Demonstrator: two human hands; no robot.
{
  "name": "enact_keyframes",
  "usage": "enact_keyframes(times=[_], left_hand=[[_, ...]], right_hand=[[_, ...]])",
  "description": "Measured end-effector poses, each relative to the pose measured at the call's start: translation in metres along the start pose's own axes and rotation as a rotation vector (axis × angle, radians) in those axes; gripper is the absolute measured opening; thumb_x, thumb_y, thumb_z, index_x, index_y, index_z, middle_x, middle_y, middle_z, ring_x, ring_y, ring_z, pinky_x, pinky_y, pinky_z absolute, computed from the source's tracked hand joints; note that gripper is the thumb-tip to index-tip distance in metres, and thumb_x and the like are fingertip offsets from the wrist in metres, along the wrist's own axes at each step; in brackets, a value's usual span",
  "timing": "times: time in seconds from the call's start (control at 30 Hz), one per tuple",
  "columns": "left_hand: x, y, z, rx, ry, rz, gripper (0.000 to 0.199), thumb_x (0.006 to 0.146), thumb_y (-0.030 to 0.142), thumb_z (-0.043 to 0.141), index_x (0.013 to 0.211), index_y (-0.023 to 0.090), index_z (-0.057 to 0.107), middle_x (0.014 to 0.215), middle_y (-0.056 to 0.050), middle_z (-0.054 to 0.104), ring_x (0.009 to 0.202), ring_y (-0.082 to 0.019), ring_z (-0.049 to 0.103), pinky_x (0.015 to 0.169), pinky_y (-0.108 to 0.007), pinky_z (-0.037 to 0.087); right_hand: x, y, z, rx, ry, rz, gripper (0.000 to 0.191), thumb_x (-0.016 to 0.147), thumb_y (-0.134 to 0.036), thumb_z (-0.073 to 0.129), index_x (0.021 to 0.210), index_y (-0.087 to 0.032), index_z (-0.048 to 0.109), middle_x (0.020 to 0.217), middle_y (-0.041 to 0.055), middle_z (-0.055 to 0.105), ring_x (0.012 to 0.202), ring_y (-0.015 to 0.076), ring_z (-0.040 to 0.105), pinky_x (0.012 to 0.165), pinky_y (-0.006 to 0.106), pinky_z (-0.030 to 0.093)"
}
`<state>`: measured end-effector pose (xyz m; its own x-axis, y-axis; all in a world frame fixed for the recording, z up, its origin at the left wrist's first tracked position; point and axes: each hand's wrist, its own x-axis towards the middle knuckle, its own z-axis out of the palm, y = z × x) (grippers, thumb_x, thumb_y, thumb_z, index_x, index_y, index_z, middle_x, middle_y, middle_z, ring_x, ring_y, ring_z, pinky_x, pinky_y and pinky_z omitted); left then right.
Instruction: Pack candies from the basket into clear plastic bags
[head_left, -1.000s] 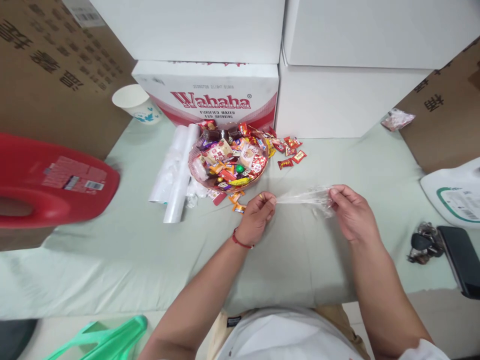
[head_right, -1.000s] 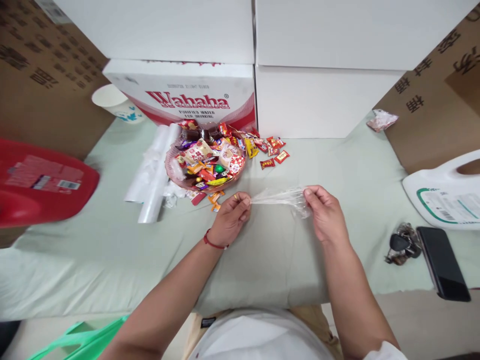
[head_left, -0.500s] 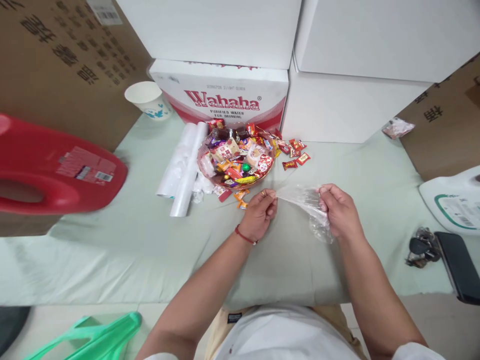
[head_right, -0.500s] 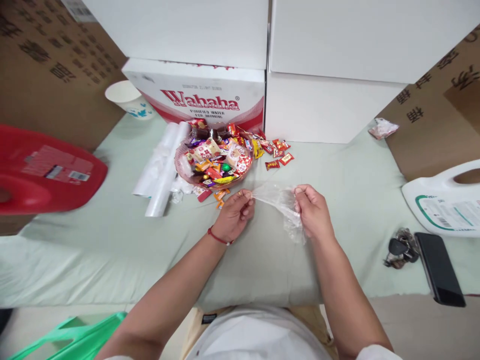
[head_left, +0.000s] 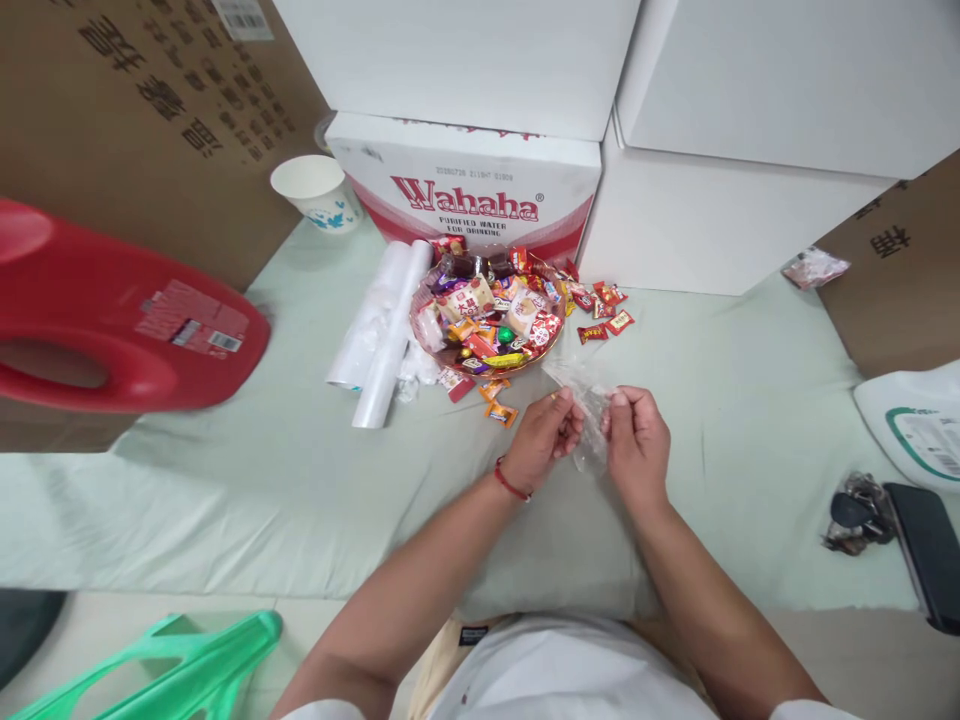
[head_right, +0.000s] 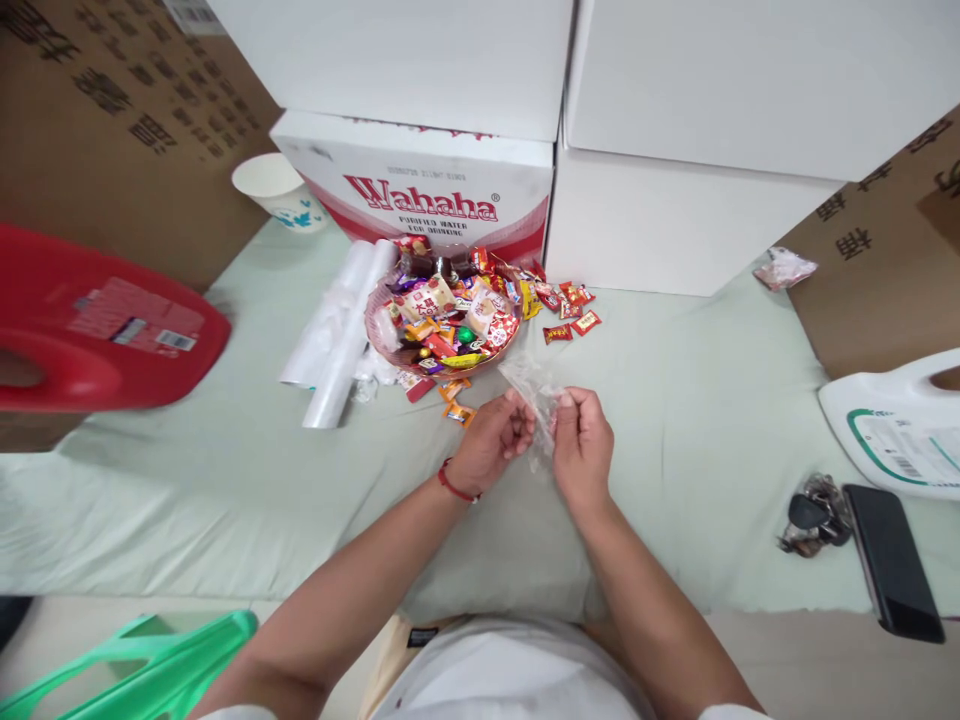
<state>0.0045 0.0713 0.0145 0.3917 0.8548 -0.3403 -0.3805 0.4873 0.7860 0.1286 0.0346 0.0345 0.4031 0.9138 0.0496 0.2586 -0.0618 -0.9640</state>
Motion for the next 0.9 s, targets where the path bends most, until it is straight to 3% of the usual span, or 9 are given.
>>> enact_keyframes(times=[0.13, 0.23, 0.43, 0.6, 0.77, 0.9], left_hand=[[0.005, -0.007, -0.003, 0.108, 0.065, 0.056, 0.054, 0.079, 0.066, 0.074, 0.070, 0.018, 0.052, 0.059, 0.005, 0.053, 0.046, -0.005, 0.041, 0.045, -0.022, 0.025], [0.005, -0.009, -0.004, 0.110, 0.062, 0.096, 0.052, 0.082, 0.064, 0.072, 0.071, 0.018, 0.051, 0.062, 0.004, 0.053, 0.048, -0.005, 0.039, 0.048, -0.023, 0.026], [0.003, -0.004, -0.005, 0.106, -0.018, 0.107, 0.050, 0.083, 0.061, 0.072, 0.072, 0.017, 0.053, 0.062, 0.005, 0.050, 0.050, -0.005, 0.037, 0.050, -0.022, 0.027], [0.006, 0.003, -0.008, 0.035, 0.022, 0.096, 0.049, 0.079, 0.059, 0.076, 0.070, 0.017, 0.053, 0.061, 0.005, 0.050, 0.047, -0.003, 0.035, 0.047, -0.021, 0.023], [0.001, -0.001, -0.004, 0.074, -0.099, 0.032, 0.057, 0.082, 0.069, 0.069, 0.070, 0.014, 0.059, 0.060, 0.003, 0.051, 0.046, -0.004, 0.037, 0.046, -0.022, 0.022], [0.000, -0.004, -0.001, 0.076, -0.045, 0.011, 0.059, 0.082, 0.073, 0.066, 0.077, 0.014, 0.062, 0.063, 0.003, 0.052, 0.047, -0.005, 0.039, 0.045, -0.023, 0.024]], right_hand=[[-0.009, 0.000, 0.005, -0.107, -0.015, -0.068, 0.029, 0.103, -0.050, 0.049, 0.100, -0.024, 0.061, 0.066, -0.0045, 0.057, 0.058, 0.0149, 0.052, 0.060, 0.029, 0.043], [-0.004, -0.001, 0.002, -0.097, 0.082, -0.026, 0.031, 0.102, -0.052, 0.051, 0.098, -0.023, 0.062, 0.066, -0.0040, 0.058, 0.058, 0.0156, 0.053, 0.061, 0.029, 0.043], [0.025, 0.004, -0.025, 0.004, 0.250, 0.106, 0.029, 0.094, -0.051, 0.061, 0.093, -0.022, 0.067, 0.062, -0.0057, 0.050, 0.054, 0.0132, 0.043, 0.054, 0.027, 0.036], [0.036, 0.008, -0.046, 0.066, 0.306, 0.104, 0.027, 0.092, -0.048, 0.064, 0.091, -0.021, 0.067, 0.061, -0.0062, 0.048, 0.054, 0.0121, 0.041, 0.053, 0.026, 0.034], [0.017, 0.000, -0.033, -0.051, 0.257, 0.015, 0.032, 0.098, -0.052, 0.057, 0.096, -0.022, 0.065, 0.064, -0.0048, 0.054, 0.057, 0.0141, 0.049, 0.059, 0.027, 0.040], [-0.003, -0.002, -0.016, -0.096, 0.166, -0.052, 0.032, 0.101, -0.053, 0.054, 0.099, -0.023, 0.065, 0.067, -0.0045, 0.054, 0.057, 0.0147, 0.048, 0.057, 0.028, 0.039]])
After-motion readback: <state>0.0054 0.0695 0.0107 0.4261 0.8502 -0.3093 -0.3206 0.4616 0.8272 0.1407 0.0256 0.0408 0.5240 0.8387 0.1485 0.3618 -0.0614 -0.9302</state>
